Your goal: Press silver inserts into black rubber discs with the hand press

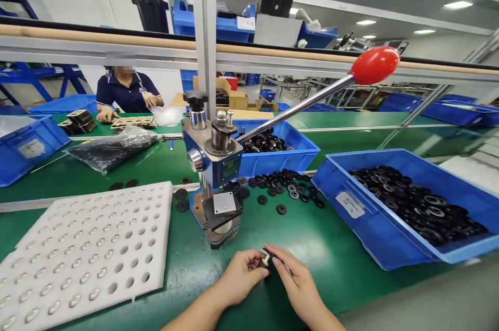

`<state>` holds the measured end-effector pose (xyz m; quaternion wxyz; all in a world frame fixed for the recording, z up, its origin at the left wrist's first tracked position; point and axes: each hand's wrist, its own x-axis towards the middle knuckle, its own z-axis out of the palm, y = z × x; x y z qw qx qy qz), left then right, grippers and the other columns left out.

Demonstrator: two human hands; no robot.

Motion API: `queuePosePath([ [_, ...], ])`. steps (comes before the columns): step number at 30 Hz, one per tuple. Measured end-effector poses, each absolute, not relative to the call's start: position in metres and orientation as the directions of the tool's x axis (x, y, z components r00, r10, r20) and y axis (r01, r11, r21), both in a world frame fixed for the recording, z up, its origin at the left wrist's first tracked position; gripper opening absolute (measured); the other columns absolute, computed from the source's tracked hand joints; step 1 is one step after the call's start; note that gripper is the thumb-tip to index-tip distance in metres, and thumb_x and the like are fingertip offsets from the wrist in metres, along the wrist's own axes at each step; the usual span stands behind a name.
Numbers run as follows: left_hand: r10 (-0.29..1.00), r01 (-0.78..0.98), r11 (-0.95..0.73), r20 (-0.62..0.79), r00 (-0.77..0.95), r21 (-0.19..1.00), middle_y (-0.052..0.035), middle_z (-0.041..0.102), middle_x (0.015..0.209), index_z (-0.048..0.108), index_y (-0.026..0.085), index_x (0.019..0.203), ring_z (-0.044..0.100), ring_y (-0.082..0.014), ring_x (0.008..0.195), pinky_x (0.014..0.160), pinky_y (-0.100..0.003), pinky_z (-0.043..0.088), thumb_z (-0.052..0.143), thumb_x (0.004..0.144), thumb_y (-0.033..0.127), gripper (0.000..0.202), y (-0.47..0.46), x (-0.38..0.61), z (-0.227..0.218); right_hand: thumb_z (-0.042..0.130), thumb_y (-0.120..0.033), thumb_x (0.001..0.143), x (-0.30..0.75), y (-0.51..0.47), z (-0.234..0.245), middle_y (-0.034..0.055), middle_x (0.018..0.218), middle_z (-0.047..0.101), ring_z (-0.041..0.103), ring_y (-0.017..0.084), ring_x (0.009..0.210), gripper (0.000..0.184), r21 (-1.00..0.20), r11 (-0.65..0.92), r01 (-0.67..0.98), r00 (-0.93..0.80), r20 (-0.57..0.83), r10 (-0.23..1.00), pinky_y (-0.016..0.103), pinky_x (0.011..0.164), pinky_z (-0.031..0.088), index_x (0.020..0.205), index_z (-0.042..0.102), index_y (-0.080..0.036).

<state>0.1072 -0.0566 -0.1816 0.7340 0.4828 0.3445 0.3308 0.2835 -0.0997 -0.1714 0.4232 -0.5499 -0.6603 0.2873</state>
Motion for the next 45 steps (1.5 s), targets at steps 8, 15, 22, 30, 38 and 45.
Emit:
queuePosePath([
  [8,0.802,-0.072,0.27,-0.183,0.568,0.96,-0.0041,0.068,0.081,0.074,0.014,0.093,0.057,-0.0177,0.078,0.078,-0.03,0.045,0.079,0.067,0.029,0.03,-0.058,0.107,-0.179,0.047,-0.049,0.099,0.281,-0.105,-0.175,0.0101,0.112,0.072,0.07,0.023,0.101,0.041,-0.863,0.178,0.473,0.01,0.207,0.978,0.036,0.092,0.059,0.118,0.072,-0.023],
  [15,0.823,-0.049,0.22,-0.158,0.545,0.974,-0.0058,0.071,0.085,0.074,0.015,0.094,0.059,-0.0202,0.081,0.082,-0.033,0.048,0.075,0.07,0.037,0.032,-0.058,0.106,-0.176,0.043,-0.036,0.102,0.281,-0.107,-0.175,0.0099,0.121,0.068,0.066,0.023,0.112,0.036,-0.775,0.342,0.531,-0.084,0.353,0.932,0.042,0.1,0.055,0.126,0.067,-0.026],
  [22,0.838,-0.054,0.278,-0.215,0.502,0.959,-0.0077,0.072,0.088,0.072,0.015,0.095,0.063,-0.0213,0.081,0.079,-0.033,0.051,0.08,0.066,0.048,0.044,-0.056,0.105,-0.178,0.052,-0.04,0.098,0.28,-0.11,-0.16,0.0105,0.143,0.053,0.051,0.026,0.133,0.044,-0.784,0.267,0.56,-0.17,0.207,0.963,0.051,0.113,0.041,0.14,0.055,-0.027],
  [30,0.878,-0.103,0.253,-0.183,0.443,0.962,-0.007,0.074,0.086,0.072,0.016,0.09,0.064,-0.0193,0.079,0.075,-0.029,0.051,0.08,0.067,0.049,0.041,-0.057,0.106,-0.18,0.058,-0.041,0.094,0.281,-0.112,-0.146,0.01,0.146,0.049,0.045,0.029,0.138,0.05,-0.826,0.21,0.523,-0.212,0.113,0.971,0.055,0.115,0.037,0.143,0.053,-0.028],
  [38,0.726,-0.113,0.393,-0.233,0.647,0.912,-0.0096,0.073,0.083,0.066,0.012,0.088,0.054,-0.0107,0.06,0.056,-0.023,0.04,0.081,0.068,0.057,0.051,-0.048,0.098,-0.175,0.034,-0.066,0.098,0.309,-0.085,-0.151,0.0074,0.142,0.055,0.05,0.023,0.134,0.061,-0.762,0.297,0.576,-0.302,0.139,0.943,0.044,0.112,0.042,0.142,0.053,-0.028],
  [45,0.794,-0.127,0.367,-0.239,0.559,0.922,-0.0118,0.075,0.09,0.065,0.013,0.09,0.056,-0.0127,0.067,0.057,-0.022,0.041,0.085,0.063,0.05,0.051,-0.045,0.097,-0.176,0.039,-0.053,0.098,0.382,0.019,-0.184,0.0199,0.159,0.025,0.016,0.039,0.149,0.065,-0.446,-0.153,0.882,0.253,0.172,0.952,0.069,0.115,0.017,0.147,0.044,-0.011],
])
